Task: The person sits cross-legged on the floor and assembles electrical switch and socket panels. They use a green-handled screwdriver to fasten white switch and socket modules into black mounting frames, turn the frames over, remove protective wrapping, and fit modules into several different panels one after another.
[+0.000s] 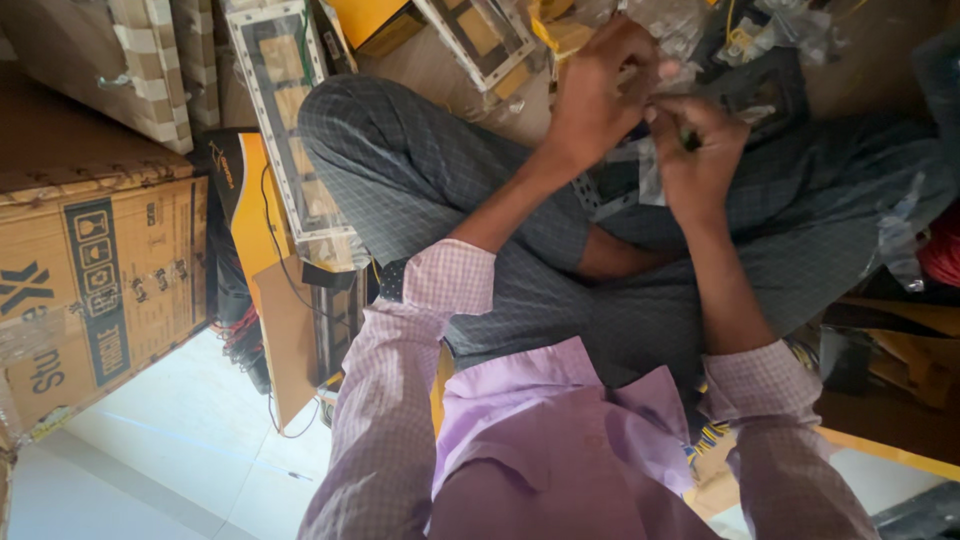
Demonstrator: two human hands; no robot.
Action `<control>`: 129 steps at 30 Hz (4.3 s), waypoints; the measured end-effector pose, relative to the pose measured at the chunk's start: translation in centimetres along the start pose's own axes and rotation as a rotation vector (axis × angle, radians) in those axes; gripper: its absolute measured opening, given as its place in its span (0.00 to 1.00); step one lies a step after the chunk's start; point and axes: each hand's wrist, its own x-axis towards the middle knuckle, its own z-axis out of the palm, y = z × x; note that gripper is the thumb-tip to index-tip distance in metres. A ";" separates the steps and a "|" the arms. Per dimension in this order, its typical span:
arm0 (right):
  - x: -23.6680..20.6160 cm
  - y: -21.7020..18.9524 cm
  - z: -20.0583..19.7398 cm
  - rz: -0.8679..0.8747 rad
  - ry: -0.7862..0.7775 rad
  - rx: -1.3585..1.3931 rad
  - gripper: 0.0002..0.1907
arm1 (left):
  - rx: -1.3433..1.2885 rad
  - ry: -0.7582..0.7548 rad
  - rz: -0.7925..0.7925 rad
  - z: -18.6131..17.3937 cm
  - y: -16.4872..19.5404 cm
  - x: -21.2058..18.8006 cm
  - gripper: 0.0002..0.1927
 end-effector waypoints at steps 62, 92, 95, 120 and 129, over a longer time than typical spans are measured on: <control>-0.6 2.8 -6.6 0.360 0.440 0.020 0.13 | -0.151 -0.102 -0.096 -1.4 0.5 0.8 0.12; -1.3 3.7 -8.9 0.245 0.140 0.662 0.14 | 0.378 -0.313 0.093 -0.3 0.0 -0.7 0.09; -1.1 3.6 -8.4 0.280 0.096 0.743 0.19 | 0.266 -0.316 0.076 -0.4 0.4 0.0 0.12; -2.9 8.2 -10.7 0.162 0.573 0.215 0.13 | -0.863 -0.665 0.026 1.3 -2.4 -0.8 0.43; -2.0 4.4 -8.9 0.108 0.281 0.066 0.13 | 0.335 -0.420 0.081 -1.9 0.3 0.3 0.28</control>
